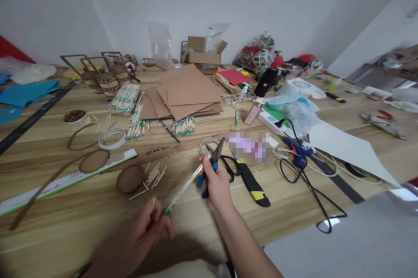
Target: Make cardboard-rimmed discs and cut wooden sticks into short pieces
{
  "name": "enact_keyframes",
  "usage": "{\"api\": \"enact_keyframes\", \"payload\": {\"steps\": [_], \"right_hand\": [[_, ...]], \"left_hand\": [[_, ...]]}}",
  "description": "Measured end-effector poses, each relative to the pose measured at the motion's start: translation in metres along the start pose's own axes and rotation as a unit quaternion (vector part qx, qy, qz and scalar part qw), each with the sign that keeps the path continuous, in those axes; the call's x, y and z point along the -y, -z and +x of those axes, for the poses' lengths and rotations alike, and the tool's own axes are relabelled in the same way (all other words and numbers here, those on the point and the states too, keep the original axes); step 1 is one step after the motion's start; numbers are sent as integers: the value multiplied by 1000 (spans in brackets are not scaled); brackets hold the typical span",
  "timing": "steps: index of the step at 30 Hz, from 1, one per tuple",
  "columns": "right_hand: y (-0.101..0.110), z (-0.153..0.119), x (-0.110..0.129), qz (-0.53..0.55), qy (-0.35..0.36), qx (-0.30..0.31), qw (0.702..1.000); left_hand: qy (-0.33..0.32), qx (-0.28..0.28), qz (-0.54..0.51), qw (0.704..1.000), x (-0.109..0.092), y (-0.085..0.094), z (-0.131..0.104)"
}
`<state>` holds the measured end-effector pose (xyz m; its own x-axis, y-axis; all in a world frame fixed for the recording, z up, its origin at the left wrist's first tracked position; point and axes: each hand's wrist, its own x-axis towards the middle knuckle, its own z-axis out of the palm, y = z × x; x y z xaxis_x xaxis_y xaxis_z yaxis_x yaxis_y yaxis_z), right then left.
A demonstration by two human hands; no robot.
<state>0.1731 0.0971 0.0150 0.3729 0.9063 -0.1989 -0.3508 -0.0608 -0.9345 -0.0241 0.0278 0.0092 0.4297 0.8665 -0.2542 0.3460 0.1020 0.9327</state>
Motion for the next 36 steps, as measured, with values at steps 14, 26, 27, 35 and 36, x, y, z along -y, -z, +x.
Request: {"api": "enact_keyframes", "payload": {"steps": [14, 26, 27, 35, 36], "right_hand": [[-26, -51, -24, -99, -13, 85, 991], [-9, -37, 14, -309, 50, 383, 869], [-10, -40, 13, -315, 51, 394, 862], [-14, -52, 5, -372, 70, 374, 847], [-12, -52, 6, -371, 70, 375, 847]], "left_hand": [[-51, -159, 148, 975, -5, -13, 6], [4, -299, -126, 946, -17, 13, 35], [7, -304, -153, 940, -18, 14, 39], [3, -313, -221, 923, -21, 11, 48], [-5, -321, -204, 925, -21, 11, 47]]}}
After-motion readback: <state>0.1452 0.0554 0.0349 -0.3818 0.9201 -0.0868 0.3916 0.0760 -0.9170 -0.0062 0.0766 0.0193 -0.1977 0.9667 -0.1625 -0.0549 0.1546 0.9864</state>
